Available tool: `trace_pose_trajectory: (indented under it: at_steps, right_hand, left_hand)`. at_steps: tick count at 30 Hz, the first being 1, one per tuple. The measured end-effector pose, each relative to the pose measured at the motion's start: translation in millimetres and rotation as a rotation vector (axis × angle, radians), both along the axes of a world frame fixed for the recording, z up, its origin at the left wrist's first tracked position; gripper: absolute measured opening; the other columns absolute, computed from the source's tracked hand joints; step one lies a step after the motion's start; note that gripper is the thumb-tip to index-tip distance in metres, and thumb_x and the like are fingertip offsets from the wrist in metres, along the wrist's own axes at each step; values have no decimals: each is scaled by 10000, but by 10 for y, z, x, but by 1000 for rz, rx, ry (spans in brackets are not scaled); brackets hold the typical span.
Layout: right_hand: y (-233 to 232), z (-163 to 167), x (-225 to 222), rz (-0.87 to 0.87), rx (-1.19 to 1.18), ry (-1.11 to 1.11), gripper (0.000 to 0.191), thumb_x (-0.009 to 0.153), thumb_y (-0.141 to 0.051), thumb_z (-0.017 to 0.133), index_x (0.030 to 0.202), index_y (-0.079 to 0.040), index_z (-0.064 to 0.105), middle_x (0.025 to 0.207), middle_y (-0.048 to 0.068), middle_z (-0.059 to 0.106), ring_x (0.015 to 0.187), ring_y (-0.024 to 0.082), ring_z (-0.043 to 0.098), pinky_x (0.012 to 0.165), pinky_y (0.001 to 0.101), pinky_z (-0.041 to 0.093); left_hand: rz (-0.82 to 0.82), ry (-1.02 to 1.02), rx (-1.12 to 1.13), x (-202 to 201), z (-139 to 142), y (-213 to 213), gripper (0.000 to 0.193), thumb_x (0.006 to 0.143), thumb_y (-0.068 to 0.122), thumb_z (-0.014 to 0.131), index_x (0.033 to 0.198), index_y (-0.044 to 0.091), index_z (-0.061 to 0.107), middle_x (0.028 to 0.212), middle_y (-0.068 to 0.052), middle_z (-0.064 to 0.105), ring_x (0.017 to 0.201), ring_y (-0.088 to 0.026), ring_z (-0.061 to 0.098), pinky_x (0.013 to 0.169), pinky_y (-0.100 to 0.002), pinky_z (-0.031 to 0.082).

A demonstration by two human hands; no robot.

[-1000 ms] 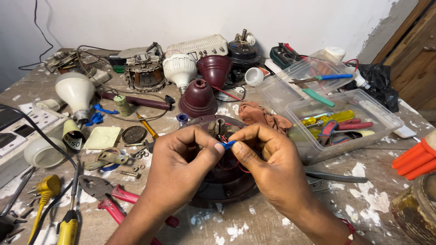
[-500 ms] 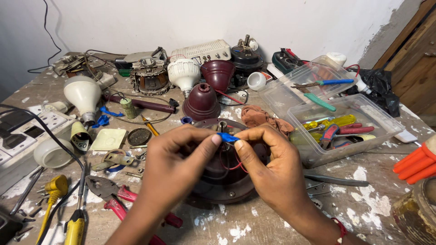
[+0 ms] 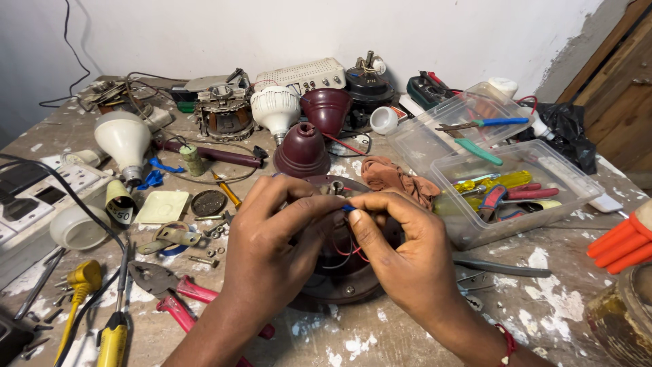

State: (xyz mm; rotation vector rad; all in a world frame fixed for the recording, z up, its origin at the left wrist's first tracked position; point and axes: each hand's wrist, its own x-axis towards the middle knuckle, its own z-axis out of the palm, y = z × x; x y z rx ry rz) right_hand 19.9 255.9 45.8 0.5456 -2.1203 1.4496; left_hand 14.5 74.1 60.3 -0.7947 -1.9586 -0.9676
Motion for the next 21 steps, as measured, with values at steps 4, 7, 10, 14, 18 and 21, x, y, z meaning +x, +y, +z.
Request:
trace_pose_trajectory:
  at_steps: [4,7,10,14,18,21]
  right_hand:
    - [-17,54,21,-37,70,21,89,926,-78,726,991,-17,735,831,-14,682,718,45,545,636,223,466]
    - [-19,106,58,-67,178,130,84,899,-67,743,971,-30,724,834,18,679,735,97,583,664,256,478]
    - [-27,150,92,-80,256,221,103,880,-68,755,968,-39,712,848,41,680,773,152,615,688,287,489]
    - [-37,182,128,-92,302,279,123,873,-78,769,974,-41,709,865,60,683,806,200,626,721,321,493]
    - [-43,187,134,-78,325,328,132,881,-81,770,989,-39,704,906,65,699,868,222,647,778,342,499]
    - [-47,184,135,-77,359,355,139,878,-80,771,994,-39,707,927,71,704,900,244,646,803,355,492]
  left_hand:
    - [1,-37,37,-35,-37,-31,222,775,58,841,988,94,792,886,-40,647,824,-205,611,704,-322,477]
    - [-58,-132,133,-44,-59,-35,144,792,58,836,926,68,785,820,-25,648,756,-156,606,663,-284,465]
    - [-127,-344,264,-50,-79,-45,84,802,56,823,877,44,788,775,-8,651,672,-91,596,602,-243,469]
    - [-153,-473,396,-83,-108,-38,54,806,36,807,825,10,764,784,0,643,669,-63,566,605,-228,459]
    - [-168,-552,461,-125,-130,-45,48,816,40,795,811,5,762,783,15,629,676,-58,537,613,-224,438]
    - [-221,-681,557,-151,-140,-65,79,842,59,774,789,2,757,770,17,620,662,-56,556,610,-225,447]
